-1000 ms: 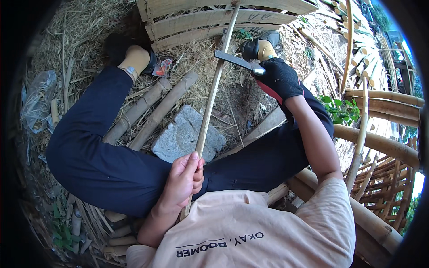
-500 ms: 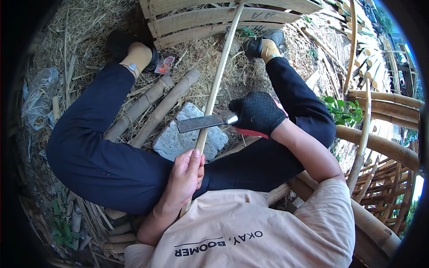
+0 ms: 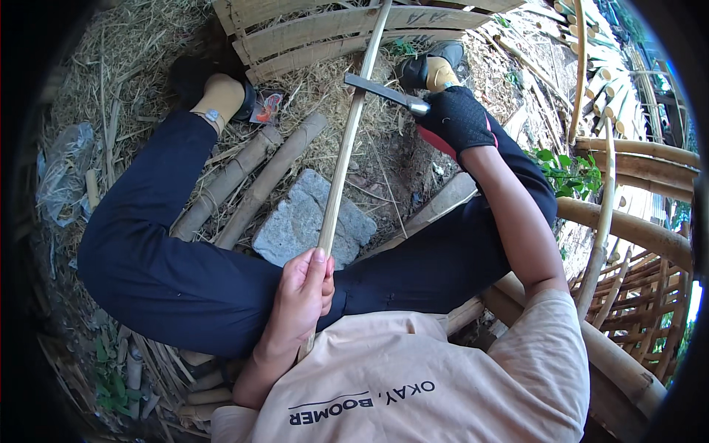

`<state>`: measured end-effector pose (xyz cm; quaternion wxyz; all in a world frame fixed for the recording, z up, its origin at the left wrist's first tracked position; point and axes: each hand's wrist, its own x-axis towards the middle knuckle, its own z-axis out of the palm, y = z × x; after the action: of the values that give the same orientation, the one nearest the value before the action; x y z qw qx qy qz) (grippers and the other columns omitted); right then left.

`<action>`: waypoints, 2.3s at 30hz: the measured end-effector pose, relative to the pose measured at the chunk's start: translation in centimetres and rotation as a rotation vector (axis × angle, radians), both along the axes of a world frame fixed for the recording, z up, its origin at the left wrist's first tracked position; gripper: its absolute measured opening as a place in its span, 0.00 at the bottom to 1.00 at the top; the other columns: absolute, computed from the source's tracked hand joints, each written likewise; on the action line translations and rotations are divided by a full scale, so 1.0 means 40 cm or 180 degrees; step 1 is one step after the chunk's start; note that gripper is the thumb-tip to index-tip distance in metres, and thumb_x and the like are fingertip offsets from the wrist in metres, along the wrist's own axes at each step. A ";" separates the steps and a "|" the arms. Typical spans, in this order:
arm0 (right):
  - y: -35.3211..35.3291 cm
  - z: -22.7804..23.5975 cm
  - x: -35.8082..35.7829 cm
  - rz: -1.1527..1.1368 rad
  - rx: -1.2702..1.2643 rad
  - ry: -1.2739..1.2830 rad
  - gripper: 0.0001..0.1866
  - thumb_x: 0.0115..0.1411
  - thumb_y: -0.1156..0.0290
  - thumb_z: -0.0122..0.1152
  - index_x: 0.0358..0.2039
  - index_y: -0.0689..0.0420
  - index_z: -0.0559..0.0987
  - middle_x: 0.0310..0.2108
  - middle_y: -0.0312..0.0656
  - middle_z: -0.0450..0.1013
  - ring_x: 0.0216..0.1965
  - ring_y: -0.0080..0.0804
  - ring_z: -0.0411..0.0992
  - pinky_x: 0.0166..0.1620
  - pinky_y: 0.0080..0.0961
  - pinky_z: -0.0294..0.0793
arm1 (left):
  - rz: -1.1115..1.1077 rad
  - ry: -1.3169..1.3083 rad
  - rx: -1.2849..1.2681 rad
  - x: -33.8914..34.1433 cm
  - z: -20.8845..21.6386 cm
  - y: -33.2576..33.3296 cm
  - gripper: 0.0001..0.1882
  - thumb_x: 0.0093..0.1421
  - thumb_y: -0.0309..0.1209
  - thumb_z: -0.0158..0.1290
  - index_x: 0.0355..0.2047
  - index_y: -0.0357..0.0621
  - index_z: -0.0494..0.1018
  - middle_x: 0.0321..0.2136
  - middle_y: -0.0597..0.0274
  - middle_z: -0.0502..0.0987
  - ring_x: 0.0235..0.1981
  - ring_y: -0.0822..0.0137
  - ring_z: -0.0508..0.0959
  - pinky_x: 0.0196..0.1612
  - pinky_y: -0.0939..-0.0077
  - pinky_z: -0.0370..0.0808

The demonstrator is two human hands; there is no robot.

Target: The person shaves the surface of a bamboo pole with a knife while holding it by hand.

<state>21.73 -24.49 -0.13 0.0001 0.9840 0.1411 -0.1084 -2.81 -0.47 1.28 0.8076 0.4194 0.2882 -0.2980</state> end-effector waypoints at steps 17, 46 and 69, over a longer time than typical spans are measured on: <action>0.098 0.056 -0.173 0.1230 0.0407 0.1051 0.12 0.50 0.59 0.63 0.32 0.50 0.83 0.24 0.50 0.77 0.30 0.51 0.78 0.36 0.43 0.77 | -0.0033 -0.0011 -0.0158 0.005 -0.002 0.009 0.17 0.74 0.41 0.37 0.29 0.48 0.62 0.13 0.80 0.52 0.10 0.86 0.48 0.11 0.87 0.44; 0.073 0.066 -0.153 0.1057 0.0795 0.0777 0.14 0.53 0.54 0.65 0.32 0.50 0.83 0.25 0.48 0.77 0.30 0.51 0.77 0.34 0.42 0.76 | 0.0092 0.0252 -0.1135 0.022 0.005 0.043 0.19 0.74 0.45 0.36 0.29 0.47 0.62 0.13 0.78 0.49 0.10 0.85 0.46 0.10 0.86 0.44; -0.034 0.006 -0.011 0.0349 0.0506 -0.0525 0.15 0.55 0.53 0.63 0.36 0.49 0.82 0.27 0.48 0.78 0.32 0.48 0.78 0.36 0.42 0.77 | -0.0004 0.0173 -0.0835 0.018 0.007 0.036 0.22 0.74 0.49 0.33 0.28 0.48 0.62 0.13 0.78 0.49 0.10 0.85 0.46 0.10 0.86 0.43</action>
<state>21.28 -25.84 0.10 -0.0603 0.9773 0.2024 -0.0155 -2.10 0.99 1.56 0.8472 0.3021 0.2682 -0.3449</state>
